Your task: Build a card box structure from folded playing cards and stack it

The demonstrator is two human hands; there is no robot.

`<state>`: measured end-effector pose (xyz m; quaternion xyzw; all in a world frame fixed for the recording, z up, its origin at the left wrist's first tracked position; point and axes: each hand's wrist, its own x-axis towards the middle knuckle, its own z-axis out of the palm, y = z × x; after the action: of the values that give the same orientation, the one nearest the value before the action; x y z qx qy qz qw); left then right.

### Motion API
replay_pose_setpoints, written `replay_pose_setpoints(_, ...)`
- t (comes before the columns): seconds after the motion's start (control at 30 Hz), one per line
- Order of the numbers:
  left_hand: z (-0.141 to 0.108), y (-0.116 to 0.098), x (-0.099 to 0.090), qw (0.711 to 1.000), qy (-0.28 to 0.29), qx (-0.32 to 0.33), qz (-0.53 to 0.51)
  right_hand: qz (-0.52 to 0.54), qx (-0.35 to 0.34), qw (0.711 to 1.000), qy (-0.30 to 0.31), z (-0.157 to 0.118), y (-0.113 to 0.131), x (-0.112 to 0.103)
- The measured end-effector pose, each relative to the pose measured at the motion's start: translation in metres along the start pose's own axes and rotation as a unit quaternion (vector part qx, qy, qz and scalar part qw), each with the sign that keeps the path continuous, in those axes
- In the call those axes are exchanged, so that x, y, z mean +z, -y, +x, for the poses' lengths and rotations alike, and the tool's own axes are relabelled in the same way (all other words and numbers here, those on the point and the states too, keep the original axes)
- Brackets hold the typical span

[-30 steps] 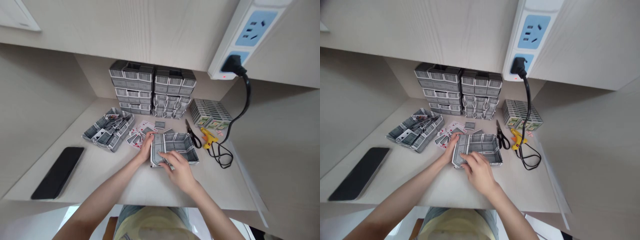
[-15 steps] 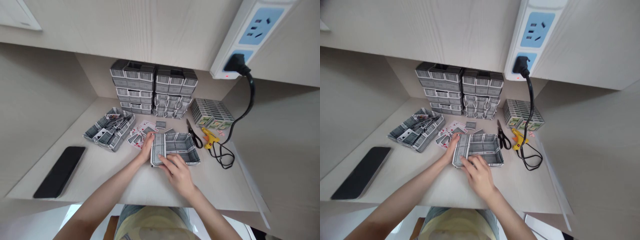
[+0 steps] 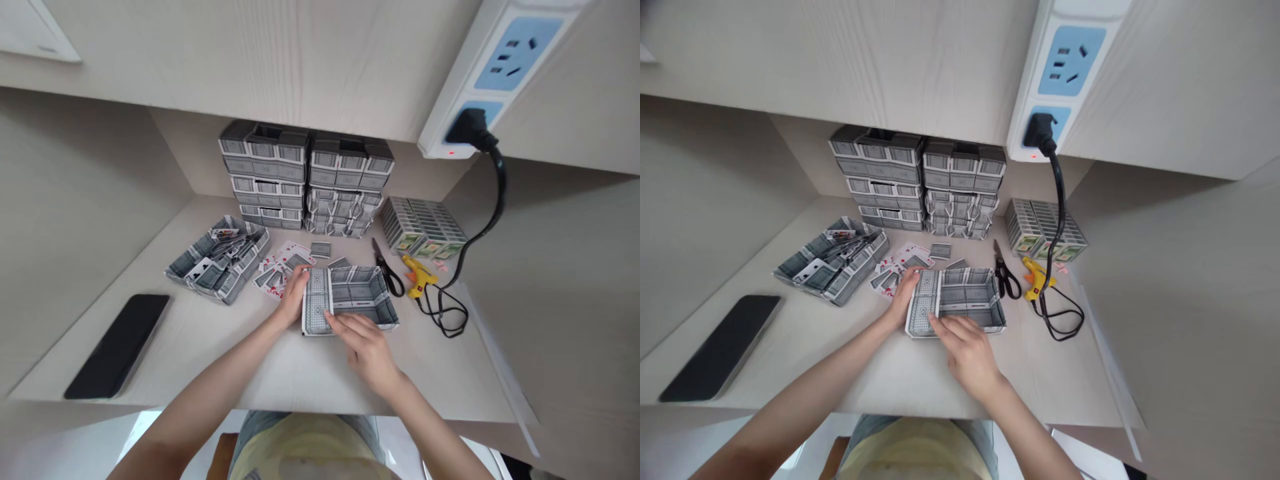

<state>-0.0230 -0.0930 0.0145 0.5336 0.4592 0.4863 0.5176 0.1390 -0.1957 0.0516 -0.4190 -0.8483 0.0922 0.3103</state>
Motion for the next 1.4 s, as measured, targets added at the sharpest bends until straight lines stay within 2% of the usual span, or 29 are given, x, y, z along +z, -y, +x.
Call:
replay_pose_setpoints(0.13,-0.001,-0.001,0.0,1.0,0.007,-0.003,-0.006,0.006,-0.02,1.0,-0.015,0.002,-0.003,0.0)
replay_pose_setpoints(0.27,-0.001,-0.002,0.002,1.0,0.009,0.0,-0.02,-0.029,-0.019,0.999,0.013,0.005,0.001,-0.006)
replay_pose_setpoints(0.5,-0.003,0.003,0.007,0.999,-0.042,0.005,-0.026,-0.125,-0.039,0.991,0.002,0.003,0.0,0.003)
replay_pose_setpoints(0.73,-0.004,0.008,0.008,0.998,-0.065,-0.002,-0.022,-0.136,-0.058,0.989,-0.024,-0.001,-0.006,0.013)
replay_pose_setpoints(1.0,-0.006,-0.002,0.007,0.999,-0.039,0.003,-0.035,-0.17,-0.021,0.981,-0.089,-0.009,0.004,0.019)
replay_pose_setpoints(1.2,-0.01,-0.008,0.005,0.998,0.022,0.001,-0.054,-0.133,-0.077,0.987,-0.053,-0.008,0.007,0.023)
replay_pose_setpoints(1.4,-0.009,-0.01,0.006,0.999,0.001,-0.017,-0.048,-0.11,-0.074,0.987,-0.09,-0.007,-0.003,0.034)
